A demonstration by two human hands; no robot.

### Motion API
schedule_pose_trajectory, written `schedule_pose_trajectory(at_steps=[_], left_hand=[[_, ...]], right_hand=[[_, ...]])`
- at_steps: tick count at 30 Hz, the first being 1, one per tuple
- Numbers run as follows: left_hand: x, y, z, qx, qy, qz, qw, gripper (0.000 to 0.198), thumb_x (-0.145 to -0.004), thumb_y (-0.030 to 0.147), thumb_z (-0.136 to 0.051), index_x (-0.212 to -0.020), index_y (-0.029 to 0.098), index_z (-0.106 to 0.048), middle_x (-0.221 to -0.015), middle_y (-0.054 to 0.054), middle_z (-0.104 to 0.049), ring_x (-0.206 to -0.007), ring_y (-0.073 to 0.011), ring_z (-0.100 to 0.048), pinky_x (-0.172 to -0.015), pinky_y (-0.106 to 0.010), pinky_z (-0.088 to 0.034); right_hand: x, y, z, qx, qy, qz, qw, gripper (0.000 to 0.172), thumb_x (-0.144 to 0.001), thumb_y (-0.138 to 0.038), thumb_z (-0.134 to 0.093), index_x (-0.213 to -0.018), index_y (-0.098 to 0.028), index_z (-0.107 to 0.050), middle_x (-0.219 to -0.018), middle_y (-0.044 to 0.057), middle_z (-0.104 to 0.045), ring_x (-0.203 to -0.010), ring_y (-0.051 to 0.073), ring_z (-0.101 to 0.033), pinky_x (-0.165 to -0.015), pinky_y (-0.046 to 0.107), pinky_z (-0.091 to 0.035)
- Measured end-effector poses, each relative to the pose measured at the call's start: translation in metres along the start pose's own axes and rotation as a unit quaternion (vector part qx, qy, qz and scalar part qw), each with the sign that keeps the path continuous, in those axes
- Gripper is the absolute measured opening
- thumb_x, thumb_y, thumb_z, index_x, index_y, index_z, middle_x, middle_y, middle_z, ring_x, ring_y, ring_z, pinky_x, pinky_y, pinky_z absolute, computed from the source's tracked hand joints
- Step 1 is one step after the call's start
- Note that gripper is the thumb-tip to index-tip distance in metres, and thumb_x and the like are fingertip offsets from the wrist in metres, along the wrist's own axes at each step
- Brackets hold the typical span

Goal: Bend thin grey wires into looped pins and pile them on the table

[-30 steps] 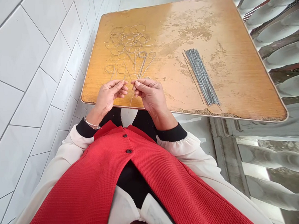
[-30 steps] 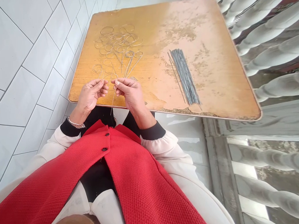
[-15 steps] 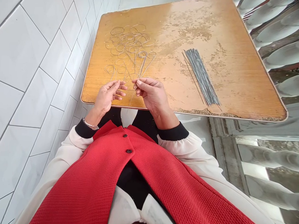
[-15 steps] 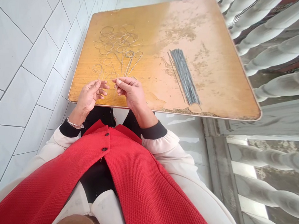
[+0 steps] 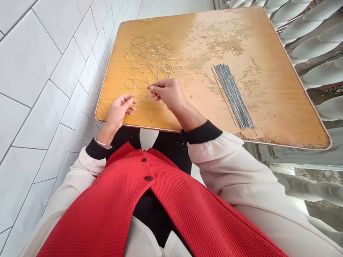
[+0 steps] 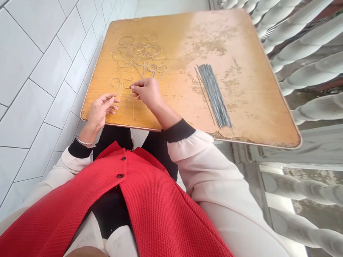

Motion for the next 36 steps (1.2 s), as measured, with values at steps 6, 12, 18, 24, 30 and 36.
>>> schedule_pose_trajectory(at_steps=[6,12,18,24,30,36], left_hand=[[-0.002,-0.008,0.003,0.003,0.003,-0.011,1.0,0.009,-0.094,0.011,-0.06,-0.098,0.016,-0.066,-0.085,0.002,-0.07,-0.057,-0.0018,-0.062,-0.051,-0.014,-0.047],[-0.002,-0.009,0.001,-0.007,-0.009,-0.022,1.0,0.011,-0.093,0.01,-0.06,-0.097,0.016,-0.067,-0.085,0.001,-0.07,-0.058,-0.0023,-0.062,-0.052,-0.015,-0.047],[0.0,-0.009,0.004,-0.012,-0.002,-0.029,1.0,0.011,-0.093,0.011,-0.059,-0.096,0.017,-0.068,-0.086,0.001,-0.072,-0.058,-0.002,-0.062,-0.054,-0.014,-0.048],[0.001,-0.012,0.003,-0.034,-0.017,-0.051,0.998,0.01,-0.091,0.011,-0.061,-0.089,0.016,-0.07,-0.078,0.002,-0.07,-0.056,-0.0024,-0.062,-0.053,-0.014,-0.049],[-0.001,-0.012,0.004,-0.051,-0.025,-0.069,0.996,0.01,-0.09,0.013,-0.063,-0.089,0.017,-0.072,-0.077,0.002,-0.071,-0.057,-0.0024,-0.064,-0.054,-0.013,-0.05],[0.004,-0.007,0.008,-0.105,-0.02,-0.07,0.992,0.01,-0.089,0.014,-0.062,-0.09,0.016,-0.072,-0.078,0.001,-0.071,-0.058,-0.0034,-0.064,-0.055,-0.014,-0.051]], right_hand=[[-0.052,0.009,-0.006,0.112,0.015,-0.054,0.992,0.023,-0.084,-0.003,-0.068,-0.065,-0.015,-0.063,-0.048,-0.002,-0.055,-0.041,0.008,-0.05,-0.039,0.018,-0.043],[-0.045,0.018,-0.003,0.141,0.002,-0.079,0.987,0.012,-0.084,-0.005,-0.066,-0.093,-0.011,-0.071,-0.047,-0.001,-0.058,-0.045,0.016,-0.062,-0.048,0.028,-0.057],[-0.013,0.001,0.043,0.217,0.058,-0.006,0.975,0.017,-0.084,-0.01,-0.063,-0.095,-0.014,-0.075,-0.057,0.0,-0.061,-0.051,0.015,-0.062,-0.066,0.036,-0.06],[0.03,0.003,0.113,0.237,0.113,-0.004,0.965,0.013,-0.084,-0.015,-0.063,-0.089,-0.016,-0.075,-0.073,0.006,-0.069,-0.061,0.018,-0.066,-0.067,0.034,-0.054],[0.054,0.006,0.134,0.312,0.117,-0.001,0.943,0.014,-0.087,-0.02,-0.06,-0.089,-0.021,-0.074,-0.084,0.009,-0.074,-0.081,0.027,-0.072,-0.084,0.044,-0.055],[0.064,0.004,0.175,0.481,0.171,0.019,0.86,0.036,-0.091,-0.032,-0.053,-0.115,-0.015,-0.074,-0.122,0.017,-0.067,-0.126,0.049,-0.058,-0.103,0.065,-0.044]])
Point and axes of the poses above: each hand's wrist, its own x-axis away from the middle knuckle, its own z-axis out of the back of the hand, y = z × x, the point moved 8 cm from there along -x, towards the middle knuckle
